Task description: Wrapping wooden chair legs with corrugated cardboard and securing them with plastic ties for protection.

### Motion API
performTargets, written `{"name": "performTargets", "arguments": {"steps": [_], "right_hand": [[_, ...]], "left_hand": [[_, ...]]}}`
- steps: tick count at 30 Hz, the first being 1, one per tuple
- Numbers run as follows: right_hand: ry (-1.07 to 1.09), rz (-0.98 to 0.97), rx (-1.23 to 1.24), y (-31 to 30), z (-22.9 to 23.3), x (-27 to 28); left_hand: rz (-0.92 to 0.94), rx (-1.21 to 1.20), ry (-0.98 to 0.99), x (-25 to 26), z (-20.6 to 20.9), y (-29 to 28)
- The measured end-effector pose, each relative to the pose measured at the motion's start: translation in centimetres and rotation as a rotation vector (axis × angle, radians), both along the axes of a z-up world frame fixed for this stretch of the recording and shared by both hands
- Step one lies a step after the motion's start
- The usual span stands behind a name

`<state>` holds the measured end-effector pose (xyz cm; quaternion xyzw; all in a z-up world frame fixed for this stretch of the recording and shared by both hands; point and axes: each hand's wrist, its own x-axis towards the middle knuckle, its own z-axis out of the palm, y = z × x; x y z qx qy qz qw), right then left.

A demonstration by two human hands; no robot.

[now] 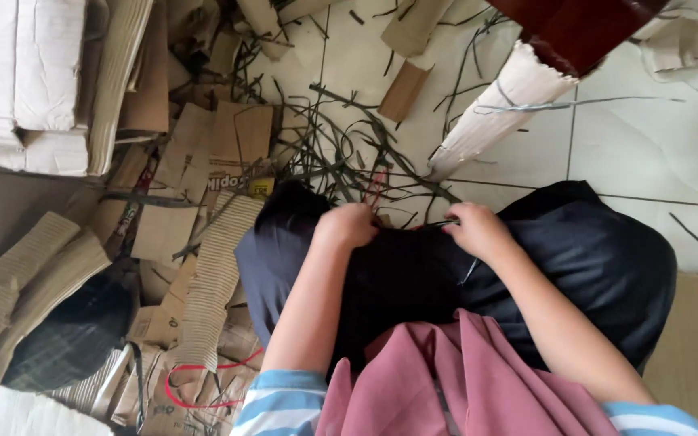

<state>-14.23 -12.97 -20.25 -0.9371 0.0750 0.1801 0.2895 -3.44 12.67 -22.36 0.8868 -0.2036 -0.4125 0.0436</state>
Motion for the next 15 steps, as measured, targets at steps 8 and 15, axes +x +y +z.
{"name": "performTargets", "arguments": {"steps": [8, 15], "right_hand": [[-0.308, 0.126, -0.17, 3.7, -7.5, 3.2], [-0.405, 0.392, -0.092, 10.0, -9.2, 4.1]], "left_hand": [[0.127, -0.122, -0.256, 2.4, -3.6, -1.5], [0.253, -0.238, -0.371, 4.0, -1.4, 4.0]]}}
